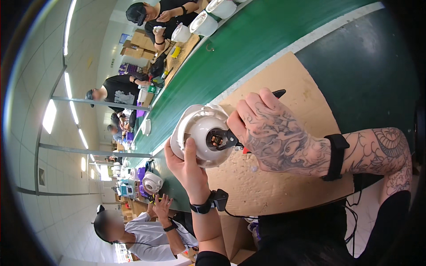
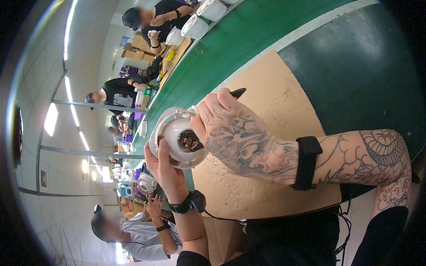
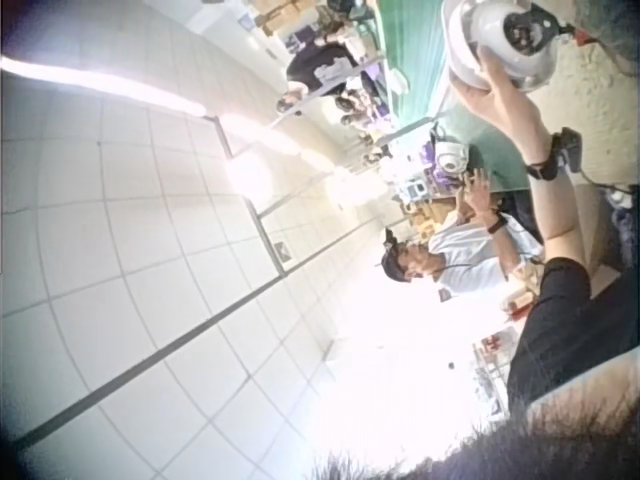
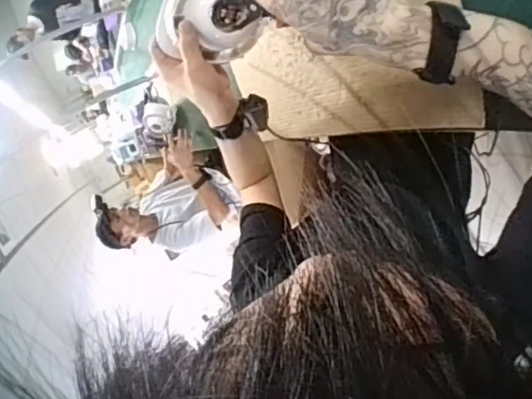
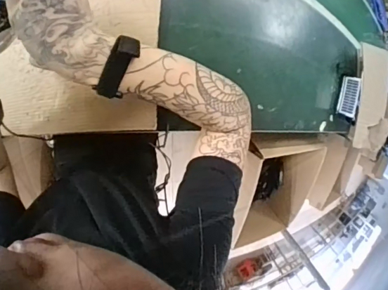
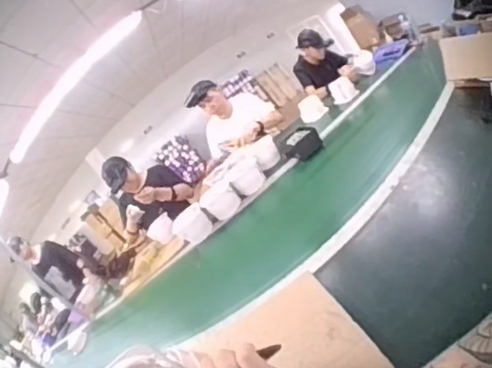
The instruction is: The person uses pliers to manipulate internal components of white and purple plastic housings on a green assembly table. They repeatedly pick up units, adjust internal parts, and place them into cardboard boxes. Other workers are visible in the background performing similar tasks.
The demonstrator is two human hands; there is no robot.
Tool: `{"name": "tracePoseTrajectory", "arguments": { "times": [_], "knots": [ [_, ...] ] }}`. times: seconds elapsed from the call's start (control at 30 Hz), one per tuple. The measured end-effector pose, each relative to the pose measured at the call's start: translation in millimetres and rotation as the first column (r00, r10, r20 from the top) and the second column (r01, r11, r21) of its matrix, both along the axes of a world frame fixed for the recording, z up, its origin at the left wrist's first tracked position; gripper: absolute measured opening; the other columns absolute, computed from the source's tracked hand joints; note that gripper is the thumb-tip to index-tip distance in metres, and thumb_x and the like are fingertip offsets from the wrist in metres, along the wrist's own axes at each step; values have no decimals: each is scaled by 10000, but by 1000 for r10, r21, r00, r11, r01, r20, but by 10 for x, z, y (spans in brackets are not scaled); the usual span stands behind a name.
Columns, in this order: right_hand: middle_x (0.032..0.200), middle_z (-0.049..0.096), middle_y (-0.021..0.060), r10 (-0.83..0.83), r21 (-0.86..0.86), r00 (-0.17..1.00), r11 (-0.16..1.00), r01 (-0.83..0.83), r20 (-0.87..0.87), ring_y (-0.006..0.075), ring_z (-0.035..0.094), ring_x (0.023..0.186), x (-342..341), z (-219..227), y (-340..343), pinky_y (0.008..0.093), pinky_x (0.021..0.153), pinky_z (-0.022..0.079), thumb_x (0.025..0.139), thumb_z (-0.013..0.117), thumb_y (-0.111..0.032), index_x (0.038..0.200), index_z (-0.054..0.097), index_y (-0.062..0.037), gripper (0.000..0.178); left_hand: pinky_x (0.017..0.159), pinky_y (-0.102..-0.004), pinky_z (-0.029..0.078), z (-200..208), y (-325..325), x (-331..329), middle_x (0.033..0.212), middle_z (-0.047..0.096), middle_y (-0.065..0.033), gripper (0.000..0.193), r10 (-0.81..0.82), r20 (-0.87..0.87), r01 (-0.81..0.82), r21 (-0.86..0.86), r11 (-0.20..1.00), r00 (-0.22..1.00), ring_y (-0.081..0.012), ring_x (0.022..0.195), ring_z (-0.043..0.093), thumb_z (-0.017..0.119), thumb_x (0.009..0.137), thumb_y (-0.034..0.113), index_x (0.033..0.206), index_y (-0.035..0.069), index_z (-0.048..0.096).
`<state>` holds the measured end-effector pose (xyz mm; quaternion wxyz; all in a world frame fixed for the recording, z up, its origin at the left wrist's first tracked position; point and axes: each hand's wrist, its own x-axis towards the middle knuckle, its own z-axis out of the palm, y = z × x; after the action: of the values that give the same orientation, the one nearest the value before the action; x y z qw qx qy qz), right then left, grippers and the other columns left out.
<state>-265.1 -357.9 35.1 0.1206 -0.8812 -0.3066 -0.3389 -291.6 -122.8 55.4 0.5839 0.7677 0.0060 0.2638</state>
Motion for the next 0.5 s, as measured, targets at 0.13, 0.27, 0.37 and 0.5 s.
{"name": "tracePoseTrajectory", "arguments": {
  "times": [0.13, 0.27, 0.37, 0.5],
  "knots": [
    [910, 582, 98, -5, -17, 999, 1000, 4, -40, 231, 557, 930, -20, -23, -31, 380, 892, 375, 595, 839, -317, 1023, 624, -13, 568, 882, -319, 562, -21, -32, 7, 1157, 660, -112, 372, 7, -9, -7, 14, 1000, 1000, -172, 1012, 669, 705, 995, 166, 1275, -27, 555],
    [878, 604, 103, -9, -57, 996, 998, 4, -90, 235, 585, 896, -34, -15, -82, 385, 883, 380, 616, 825, -295, 1028, 640, -15, 531, 881, -319, 562, -55, -90, 64, 1150, 663, -110, 366, -12, -18, 12, 19, 1000, 1000, -172, 1009, 670, 702, 996, 160, 1274, -28, 556],
    [855, 620, 107, 94, -38, 972, 994, -105, -216, 238, 605, 870, 18, -68, 11, 389, 876, 383, 632, 815, -280, 1031, 651, -16, 505, 888, -314, 559, -108, 24, 9, 1151, 663, -107, 365, 31, -22, -31, 13, 999, 999, -171, 1015, 668, 704, 993, 151, 1273, -29, 555],
    [849, 653, 136, 258, 178, 707, 966, -186, -659, 264, 647, 836, 130, -47, -91, 390, 816, 450, 648, 827, -347, 1004, 613, 17, 552, 961, -319, 519, -155, 27, 37, 1195, 640, -125, 466, 25, 25, -25, 29, 999, 999, -178, 1071, 640, 757, 955, 134, 1305, -51, 512]
  ]
}}
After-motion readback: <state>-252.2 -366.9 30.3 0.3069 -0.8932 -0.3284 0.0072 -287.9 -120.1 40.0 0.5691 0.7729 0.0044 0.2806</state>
